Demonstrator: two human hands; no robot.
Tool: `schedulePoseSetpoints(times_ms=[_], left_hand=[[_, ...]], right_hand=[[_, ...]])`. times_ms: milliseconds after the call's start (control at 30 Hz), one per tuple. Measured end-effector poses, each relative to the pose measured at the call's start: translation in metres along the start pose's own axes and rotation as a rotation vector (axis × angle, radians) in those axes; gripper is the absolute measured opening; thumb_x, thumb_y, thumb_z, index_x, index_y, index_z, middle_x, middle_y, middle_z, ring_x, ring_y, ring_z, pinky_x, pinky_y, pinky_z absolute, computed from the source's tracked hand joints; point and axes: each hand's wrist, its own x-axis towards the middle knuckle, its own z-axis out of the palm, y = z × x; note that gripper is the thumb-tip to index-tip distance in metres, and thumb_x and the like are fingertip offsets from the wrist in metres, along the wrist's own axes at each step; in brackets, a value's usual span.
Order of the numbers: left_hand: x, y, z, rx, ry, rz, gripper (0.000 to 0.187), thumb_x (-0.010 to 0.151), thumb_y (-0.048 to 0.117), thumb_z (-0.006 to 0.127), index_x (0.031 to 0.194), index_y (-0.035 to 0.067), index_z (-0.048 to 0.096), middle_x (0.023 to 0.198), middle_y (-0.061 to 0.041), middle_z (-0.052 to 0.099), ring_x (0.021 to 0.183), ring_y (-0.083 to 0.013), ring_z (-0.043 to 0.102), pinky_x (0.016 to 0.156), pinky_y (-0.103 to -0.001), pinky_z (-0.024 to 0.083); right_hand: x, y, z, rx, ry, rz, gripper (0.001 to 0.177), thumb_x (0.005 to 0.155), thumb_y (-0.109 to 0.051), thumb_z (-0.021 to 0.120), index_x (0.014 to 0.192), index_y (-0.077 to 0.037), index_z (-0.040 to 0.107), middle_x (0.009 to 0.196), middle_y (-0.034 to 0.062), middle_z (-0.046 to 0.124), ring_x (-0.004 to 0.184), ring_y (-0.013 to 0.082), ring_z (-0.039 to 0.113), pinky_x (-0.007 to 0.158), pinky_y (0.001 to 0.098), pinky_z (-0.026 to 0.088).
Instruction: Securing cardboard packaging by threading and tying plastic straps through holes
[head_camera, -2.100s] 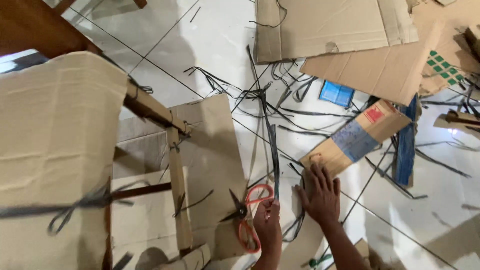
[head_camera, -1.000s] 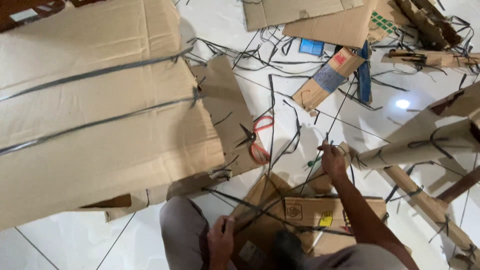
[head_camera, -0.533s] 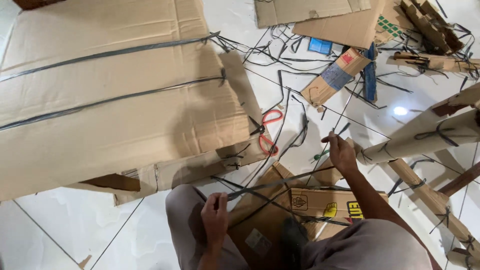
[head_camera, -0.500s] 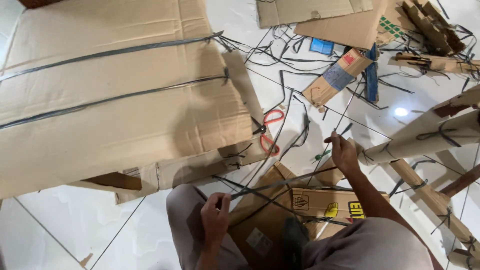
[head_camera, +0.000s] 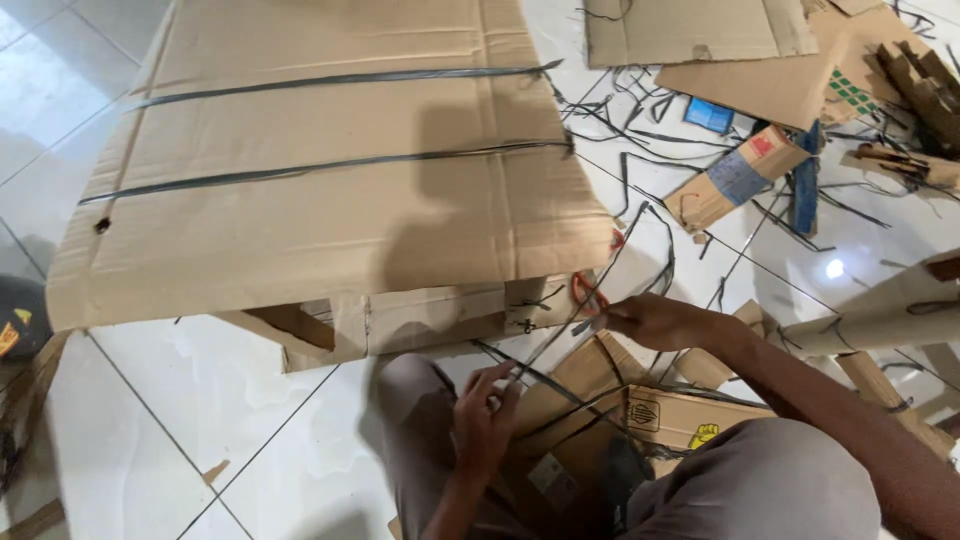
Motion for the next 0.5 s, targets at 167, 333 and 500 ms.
schedulePoseSetpoints(times_ms=[167, 333, 500], left_hand=[[0.014, 0.044, 0.015, -0.2, -0.026, -0.031, 0.047, 0.093, 0.023, 0.069, 0.136, 0.006, 0.064, 0.088, -0.004, 0.069, 0.067, -0.0123, 0.056, 0.061, -0.027, 0.047], [0.021, 0.071, 0.022, -0.399, -0.018, -0.043, 0.059, 0.095, 0.044, 0.067, 0.137, 0.003, 0.066, 0.086, -0.006, 0.071, 0.06, -0.0085, 0.048, 0.054, -0.027, 0.039], [0.026, 0.019, 0.019, -0.759, 0.218, -0.295, 0.04, 0.099, 0.029, 0.063, 0.113, -0.007, 0.077, 0.078, -0.009, 0.072, 0.074, -0.0187, 0.066, 0.077, -0.034, 0.055]], right_hand=[[0.003, -0.046, -0.005, -0.283, -0.077, -0.393, 0.041, 0.105, -0.04, 0.042, 0.114, -0.012, 0.072, 0.091, 0.0065, 0.076, 0.065, 0.0237, 0.062, 0.069, 0.041, 0.05], [-0.01, -0.092, -0.003, -0.619, -0.082, -0.511, 0.024, 0.1, -0.021, 0.052, 0.094, -0.007, 0.071, 0.087, 0.008, 0.073, 0.07, 0.0264, 0.065, 0.072, 0.044, 0.054], [-0.012, -0.099, 0.01, -0.472, 0.052, -0.581, 0.03, 0.109, -0.034, 0.044, 0.107, -0.012, 0.065, 0.082, 0.004, 0.071, 0.055, 0.024, 0.061, 0.058, 0.0422, 0.051]])
